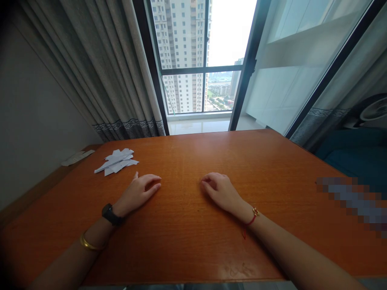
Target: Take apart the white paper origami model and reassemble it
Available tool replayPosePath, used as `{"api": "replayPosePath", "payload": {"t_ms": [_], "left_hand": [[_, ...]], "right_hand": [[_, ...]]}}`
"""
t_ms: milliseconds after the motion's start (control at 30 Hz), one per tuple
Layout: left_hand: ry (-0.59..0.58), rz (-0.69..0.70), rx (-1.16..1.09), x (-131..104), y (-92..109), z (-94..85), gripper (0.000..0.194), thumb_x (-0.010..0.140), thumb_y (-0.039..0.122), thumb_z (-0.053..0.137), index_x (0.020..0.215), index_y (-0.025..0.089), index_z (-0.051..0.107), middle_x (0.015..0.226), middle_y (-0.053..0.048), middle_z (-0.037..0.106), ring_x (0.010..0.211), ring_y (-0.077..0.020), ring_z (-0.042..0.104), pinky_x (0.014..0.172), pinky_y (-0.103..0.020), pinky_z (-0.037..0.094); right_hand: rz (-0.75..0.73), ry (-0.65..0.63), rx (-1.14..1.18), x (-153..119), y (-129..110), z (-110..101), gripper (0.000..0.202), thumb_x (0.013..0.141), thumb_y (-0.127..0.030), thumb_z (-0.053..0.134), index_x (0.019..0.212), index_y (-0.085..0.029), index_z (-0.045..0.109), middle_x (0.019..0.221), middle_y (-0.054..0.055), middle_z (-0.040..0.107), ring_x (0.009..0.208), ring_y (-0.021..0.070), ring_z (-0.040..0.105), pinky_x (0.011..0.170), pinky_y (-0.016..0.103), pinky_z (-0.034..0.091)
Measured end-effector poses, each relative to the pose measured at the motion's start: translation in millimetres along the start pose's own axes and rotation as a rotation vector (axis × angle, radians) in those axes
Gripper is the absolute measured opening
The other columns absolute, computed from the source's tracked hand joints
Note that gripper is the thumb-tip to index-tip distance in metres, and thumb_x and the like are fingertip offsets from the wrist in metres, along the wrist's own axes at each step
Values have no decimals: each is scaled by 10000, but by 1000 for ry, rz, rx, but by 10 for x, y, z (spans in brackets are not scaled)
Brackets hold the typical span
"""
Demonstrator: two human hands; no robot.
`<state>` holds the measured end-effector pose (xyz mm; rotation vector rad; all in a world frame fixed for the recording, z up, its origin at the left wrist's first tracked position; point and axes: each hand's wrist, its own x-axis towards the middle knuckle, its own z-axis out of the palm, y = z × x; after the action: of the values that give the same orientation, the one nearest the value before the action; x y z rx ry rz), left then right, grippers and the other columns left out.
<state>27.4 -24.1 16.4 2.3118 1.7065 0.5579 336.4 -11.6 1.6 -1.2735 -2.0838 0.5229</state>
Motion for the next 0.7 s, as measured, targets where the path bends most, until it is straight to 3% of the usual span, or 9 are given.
{"api": "replayPosePath", "payload": {"t_ms": [167,300,700], "left_hand": [[-5,68,-22,-20,10,-14,322,914,441,430,1060,261,654,1144,-20,677,1079,-225,591,1107,-494,271],[41,57,-54,-31,-3,-35,316,906,426,452,1049,241,665,1099,-38,685,1017,-222,615,924,-354,468],[-5,57,-45,-47,-1,-5,283,913,374,470,1010,219,686,897,-25,696,763,-171,608,691,-277,456]], "right_hand": [[-23,-22,-57,-14,-14,-5,156,881,-274,506,877,-217,651,922,41,701,877,203,625,861,354,436],[-26,-33,-71,-26,-24,-8,159,889,-286,503,876,-222,648,917,37,702,871,201,625,869,361,424],[-70,-24,-84,-45,28,19,122,883,-260,527,874,-232,646,905,12,704,886,188,625,937,397,366]]}}
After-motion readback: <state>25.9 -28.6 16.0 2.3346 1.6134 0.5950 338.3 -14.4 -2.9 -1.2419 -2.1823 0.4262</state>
